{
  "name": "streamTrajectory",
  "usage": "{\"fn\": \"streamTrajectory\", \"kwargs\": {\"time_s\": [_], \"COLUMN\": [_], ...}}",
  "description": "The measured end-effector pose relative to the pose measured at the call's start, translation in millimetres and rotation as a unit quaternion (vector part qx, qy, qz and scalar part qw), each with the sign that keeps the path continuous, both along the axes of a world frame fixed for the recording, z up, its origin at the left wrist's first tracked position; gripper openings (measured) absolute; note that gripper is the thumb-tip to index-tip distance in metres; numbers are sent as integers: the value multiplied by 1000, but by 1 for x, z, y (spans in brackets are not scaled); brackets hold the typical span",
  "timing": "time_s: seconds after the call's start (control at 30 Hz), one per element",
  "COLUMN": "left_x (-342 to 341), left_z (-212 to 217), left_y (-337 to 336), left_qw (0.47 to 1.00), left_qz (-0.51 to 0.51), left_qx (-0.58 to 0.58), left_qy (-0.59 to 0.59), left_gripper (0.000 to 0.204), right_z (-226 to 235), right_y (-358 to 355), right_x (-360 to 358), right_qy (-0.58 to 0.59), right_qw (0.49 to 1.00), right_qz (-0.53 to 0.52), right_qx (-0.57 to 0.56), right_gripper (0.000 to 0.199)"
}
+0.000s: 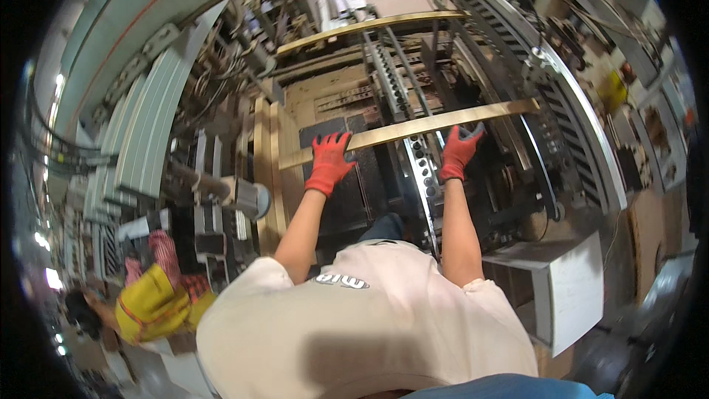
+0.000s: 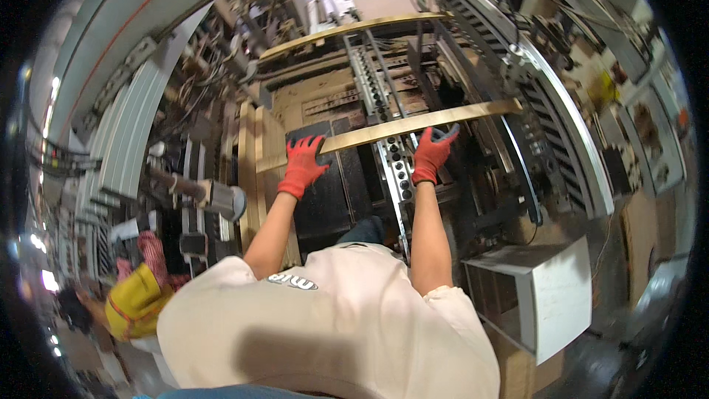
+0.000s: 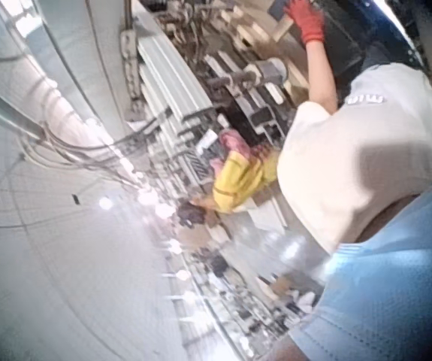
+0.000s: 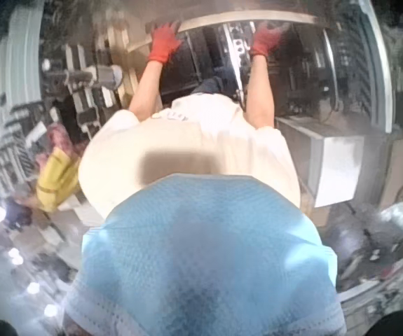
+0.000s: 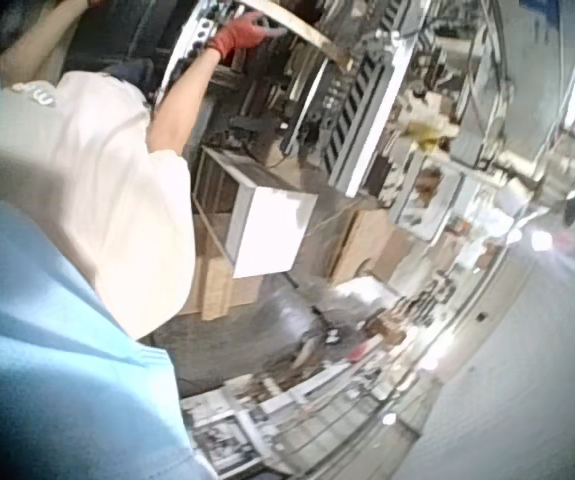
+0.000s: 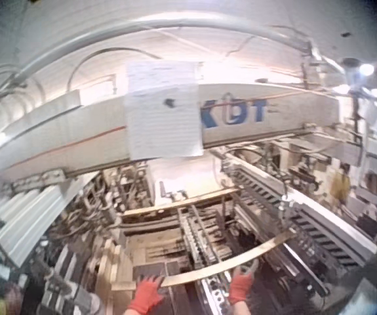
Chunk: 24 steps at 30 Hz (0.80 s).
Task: The person picks up long wooden boards and feeds them into an industrial edge-banding or processing machine, while another worker manages panels on the opposite side.
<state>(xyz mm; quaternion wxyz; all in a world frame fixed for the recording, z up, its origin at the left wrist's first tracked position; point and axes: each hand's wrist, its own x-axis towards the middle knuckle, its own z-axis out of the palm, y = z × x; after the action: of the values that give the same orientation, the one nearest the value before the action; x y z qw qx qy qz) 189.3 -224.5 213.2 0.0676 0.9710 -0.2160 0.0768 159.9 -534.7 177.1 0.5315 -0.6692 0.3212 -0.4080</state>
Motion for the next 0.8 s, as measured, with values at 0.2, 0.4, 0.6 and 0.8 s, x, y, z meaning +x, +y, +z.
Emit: {"fn": "streamTrajectory", "kwargs": {"time_s": [0.2, 0.4, 0.6, 0.8], "left_x": [-24, -104, -186, -230], "left_z": [-3, -21, -88, -134], "left_y": [32, 103, 165, 170], "left_qw": [993, 972, 923, 878], "left_qz": [36, 140, 238, 242], "left_qx": [-103, -178, -276, -388], "left_qy": [46, 59, 120, 145], "left_gripper": [62, 57, 55, 56], "right_z": [-30, -8, -23, -38], "right_y": [-19, -2, -11, -25], "right_x": [7, -2, 2, 9], "right_qy": [-53, -86, -25, -38], "right_qw": [998, 995, 1000, 998], "right_qz": [-41, -16, -14, 20], "right_qx": [-12, 53, 10, 35], "right_gripper": [65, 58, 56, 48]}}
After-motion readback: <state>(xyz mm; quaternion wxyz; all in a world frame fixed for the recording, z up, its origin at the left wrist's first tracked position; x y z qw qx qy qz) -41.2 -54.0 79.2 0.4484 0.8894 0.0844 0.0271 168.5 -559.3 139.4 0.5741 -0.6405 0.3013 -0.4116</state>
